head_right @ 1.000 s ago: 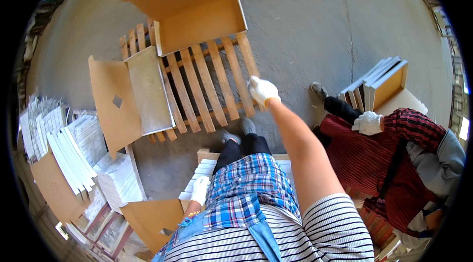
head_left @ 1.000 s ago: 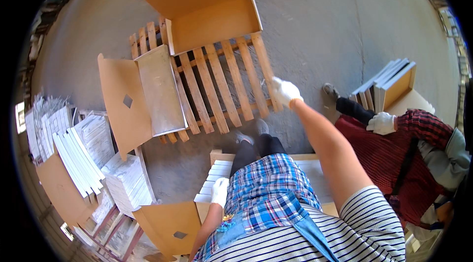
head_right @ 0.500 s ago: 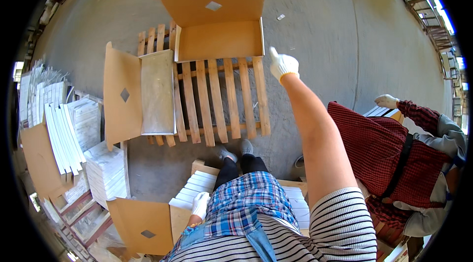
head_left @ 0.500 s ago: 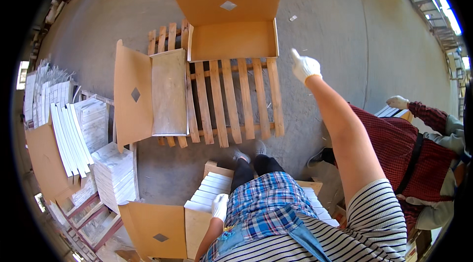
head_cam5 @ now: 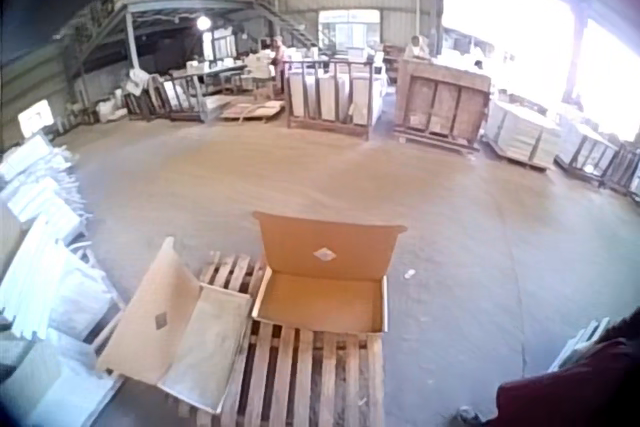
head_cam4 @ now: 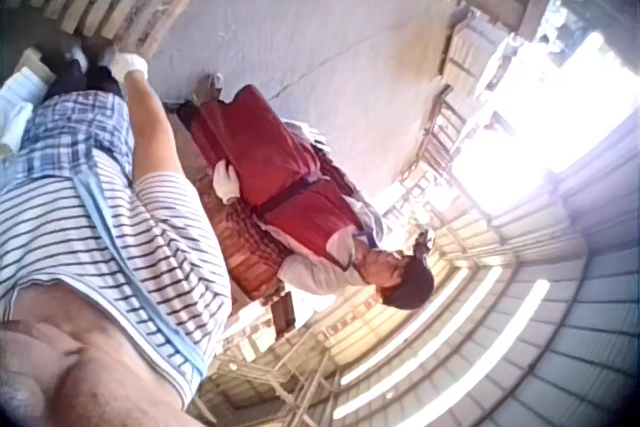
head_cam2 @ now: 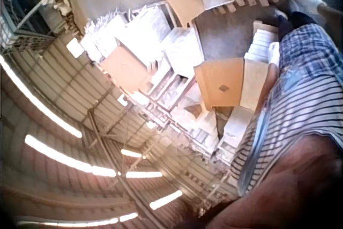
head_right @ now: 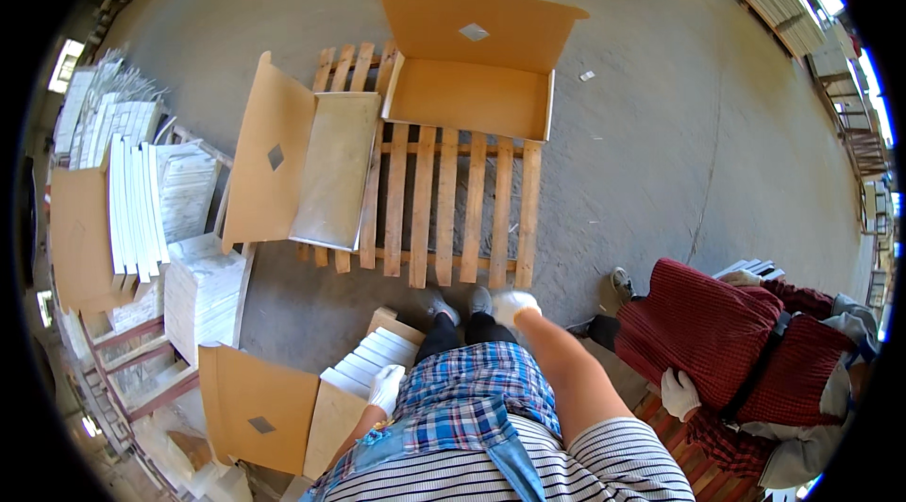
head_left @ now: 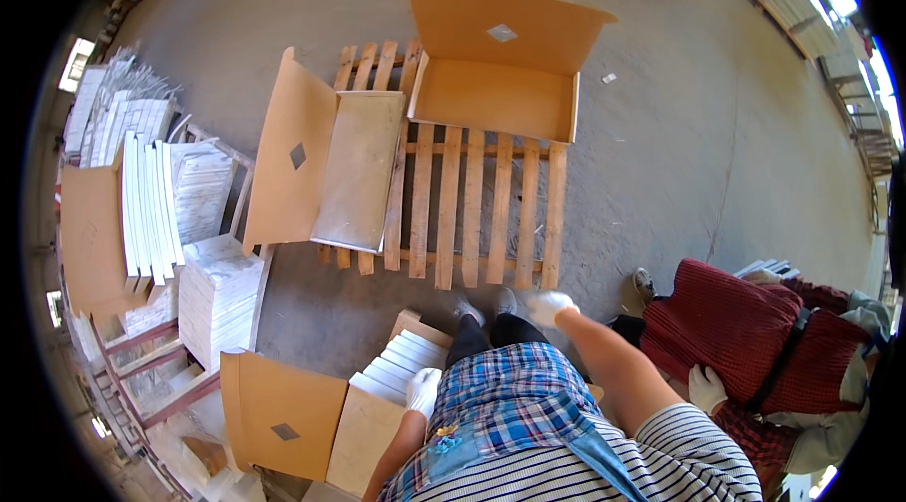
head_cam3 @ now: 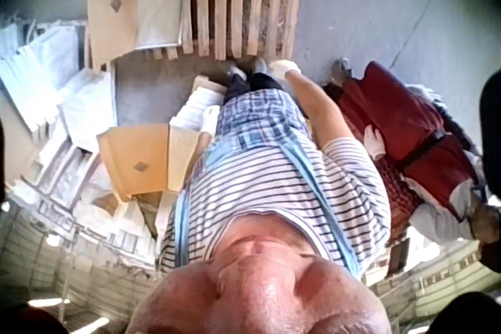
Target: The person walks through a warehouse and picks up a cardboard box. They remove a flat white panel from the box and place it into a wooden frame structure on a pallet. The person then picks up another box and places it on the pallet.
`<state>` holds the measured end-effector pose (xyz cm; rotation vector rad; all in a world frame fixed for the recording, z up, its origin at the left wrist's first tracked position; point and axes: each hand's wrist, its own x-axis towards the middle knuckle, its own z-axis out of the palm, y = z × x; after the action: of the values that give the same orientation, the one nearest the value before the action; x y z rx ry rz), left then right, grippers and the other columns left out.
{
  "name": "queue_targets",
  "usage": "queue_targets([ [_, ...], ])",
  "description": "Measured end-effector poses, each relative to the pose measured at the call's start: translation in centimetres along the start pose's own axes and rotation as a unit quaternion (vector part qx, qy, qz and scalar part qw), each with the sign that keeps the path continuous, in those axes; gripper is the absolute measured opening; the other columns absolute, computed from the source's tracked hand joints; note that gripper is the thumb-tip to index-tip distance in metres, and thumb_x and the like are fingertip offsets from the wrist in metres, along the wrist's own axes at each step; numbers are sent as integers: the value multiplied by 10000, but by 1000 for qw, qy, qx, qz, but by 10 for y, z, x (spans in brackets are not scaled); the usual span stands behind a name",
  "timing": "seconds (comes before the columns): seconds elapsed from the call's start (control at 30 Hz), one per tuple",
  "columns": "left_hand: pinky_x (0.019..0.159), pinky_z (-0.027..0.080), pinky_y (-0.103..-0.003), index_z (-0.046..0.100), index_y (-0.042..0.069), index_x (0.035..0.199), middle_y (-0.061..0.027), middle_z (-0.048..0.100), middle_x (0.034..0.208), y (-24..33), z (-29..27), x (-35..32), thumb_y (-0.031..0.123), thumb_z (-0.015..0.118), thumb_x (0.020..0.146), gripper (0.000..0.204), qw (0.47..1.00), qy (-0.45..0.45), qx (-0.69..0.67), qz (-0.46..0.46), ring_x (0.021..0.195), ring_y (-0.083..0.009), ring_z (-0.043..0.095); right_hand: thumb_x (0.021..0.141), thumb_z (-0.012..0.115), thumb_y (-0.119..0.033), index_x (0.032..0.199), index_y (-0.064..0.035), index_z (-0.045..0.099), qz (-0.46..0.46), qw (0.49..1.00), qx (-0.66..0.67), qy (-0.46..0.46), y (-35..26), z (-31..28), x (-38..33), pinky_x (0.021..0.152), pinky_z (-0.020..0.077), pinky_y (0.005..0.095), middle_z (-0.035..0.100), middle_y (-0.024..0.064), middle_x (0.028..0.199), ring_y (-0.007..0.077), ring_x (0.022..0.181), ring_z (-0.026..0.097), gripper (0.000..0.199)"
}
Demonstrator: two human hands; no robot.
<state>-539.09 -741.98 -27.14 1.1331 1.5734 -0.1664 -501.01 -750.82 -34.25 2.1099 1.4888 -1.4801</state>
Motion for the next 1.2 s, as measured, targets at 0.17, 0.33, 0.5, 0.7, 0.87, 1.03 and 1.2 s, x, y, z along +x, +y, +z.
queue_targets([
  [0.17,795,500,-320,698,14,1021,-93,710,929,-7,4,2,307,629,904,324,1000,-9,-22,7,870,-169,637,900,525,-356,1284,-191,627,66,991,68,-93,-32,4,-63,998,471,400,629,99,1289,310,1190,589,431],
  [0.33,808,501,-325,700,21,1025,-99,712,936,-1,0,-2,312,630,900,324,1000,4,-13,11,882,-182,642,888,530,-317,1142,-171,692,37,996,-24,-73,5,-18,-47,905,515,414,684,106,1162,311,1078,647,334],
  [0.5,803,493,-312,687,11,1041,-86,704,940,12,-4,-12,290,612,922,313,1000,8,4,13,879,-174,631,879,541,-292,1095,-178,705,106,991,26,83,13,-82,-25,835,546,428,697,112,1109,328,984,676,294],
  [0.7,783,494,-302,693,-4,1017,-71,706,896,-6,-5,-2,248,618,918,281,999,3,-42,10,834,-157,629,883,552,-326,1106,-180,693,-49,968,84,230,34,-37,41,866,536,421,693,120,1107,339,981,667,301],
  [0.87,754,489,-304,693,2,1007,-75,705,881,-18,-10,4,287,627,906,310,999,3,-38,16,805,-154,622,895,535,-316,1074,-171,697,-43,990,69,114,-11,-7,15,918,516,413,685,100,1143,317,1074,638,282],
  [1.03,742,483,-306,685,-4,1004,-92,708,867,23,-6,-8,292,629,901,318,999,0,-24,26,786,-165,623,924,564,-244,1123,-185,679,49,994,91,43,-28,0,-43,922,500,375,689,77,1122,295,1052,640,238],
  [1.2,721,486,-315,676,-8,1030,-94,707,863,-4,-10,16,273,627,907,311,998,-13,-69,-1,775,-173,628,921,541,-309,1183,-191,669,89,991,90,30,1,-5,-62,939,490,386,683,70,1166,309,1087,631,314],
])
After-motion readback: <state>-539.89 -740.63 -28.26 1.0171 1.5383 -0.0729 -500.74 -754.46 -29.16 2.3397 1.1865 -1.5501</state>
